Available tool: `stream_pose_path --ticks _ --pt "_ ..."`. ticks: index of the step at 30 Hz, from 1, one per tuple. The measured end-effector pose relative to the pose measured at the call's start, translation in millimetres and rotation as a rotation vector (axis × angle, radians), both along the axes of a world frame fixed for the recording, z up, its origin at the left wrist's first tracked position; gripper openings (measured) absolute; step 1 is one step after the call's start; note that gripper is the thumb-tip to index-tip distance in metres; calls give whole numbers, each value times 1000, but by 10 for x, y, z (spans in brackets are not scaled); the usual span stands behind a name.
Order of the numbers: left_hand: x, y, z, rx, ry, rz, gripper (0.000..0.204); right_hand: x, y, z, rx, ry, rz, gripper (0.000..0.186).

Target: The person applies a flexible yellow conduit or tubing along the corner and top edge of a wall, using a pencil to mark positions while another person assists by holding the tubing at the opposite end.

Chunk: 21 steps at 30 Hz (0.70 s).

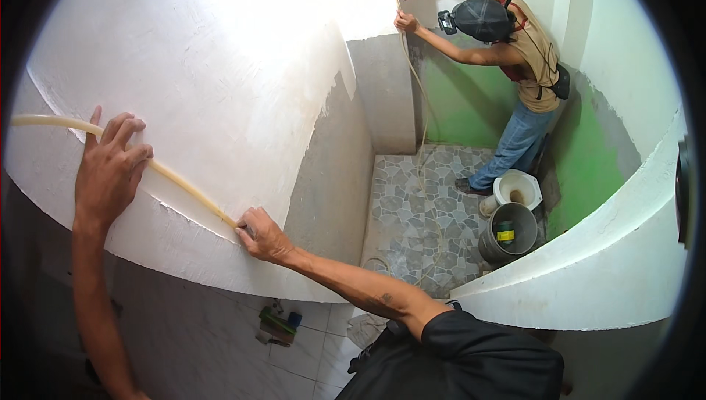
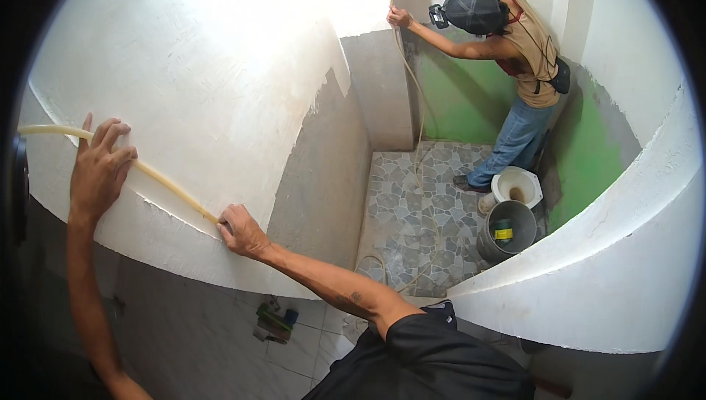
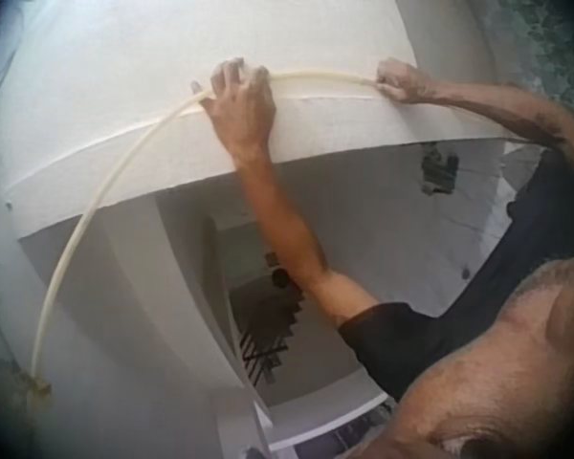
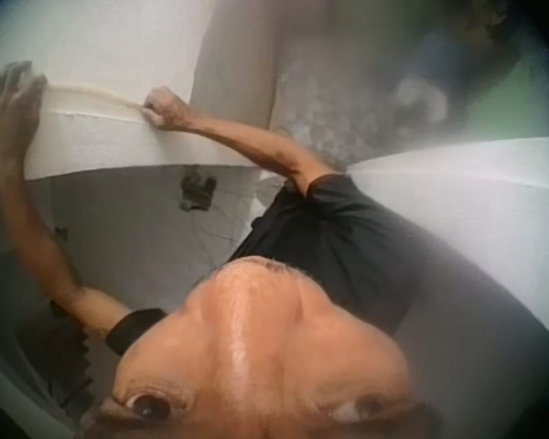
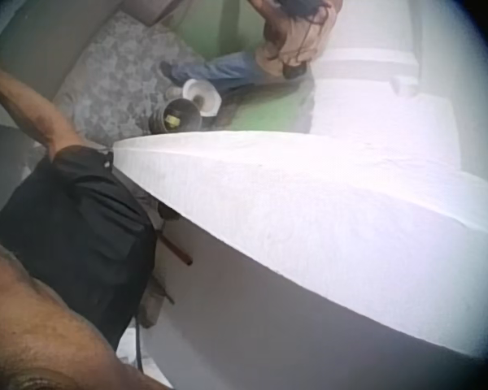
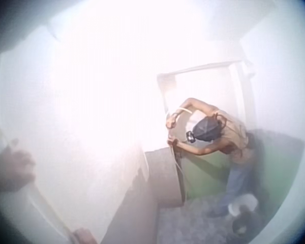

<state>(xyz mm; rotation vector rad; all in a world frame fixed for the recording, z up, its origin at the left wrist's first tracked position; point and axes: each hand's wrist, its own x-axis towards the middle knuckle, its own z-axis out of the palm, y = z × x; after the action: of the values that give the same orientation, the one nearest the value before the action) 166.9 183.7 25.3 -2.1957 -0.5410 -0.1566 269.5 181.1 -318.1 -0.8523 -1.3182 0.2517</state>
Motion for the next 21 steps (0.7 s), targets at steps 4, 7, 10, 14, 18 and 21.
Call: stream_pose_path --ticks 4,7,10,14,18,21 --pt "18 20 -14 5 -8 -11 5 25 12 -19 19 -17 -13 13" --pt "-14 -40 36 14 -4 8 5 -41 14 28 30 -9 8 13" --pt "16 18 -22 3 -15 -6 4 22 13 -12 10 -19 -5 14" --pt "18 -4 -6 0 -20 0 5 20 14 -2 12 -26 -5 15" --pt "23 -61 21 21 4 44 7 -12 19 -2 5 -24 -2 15" --pt "27 -65 21 13 -3 38 6 -11 27 -5 20 -23 -13 15"
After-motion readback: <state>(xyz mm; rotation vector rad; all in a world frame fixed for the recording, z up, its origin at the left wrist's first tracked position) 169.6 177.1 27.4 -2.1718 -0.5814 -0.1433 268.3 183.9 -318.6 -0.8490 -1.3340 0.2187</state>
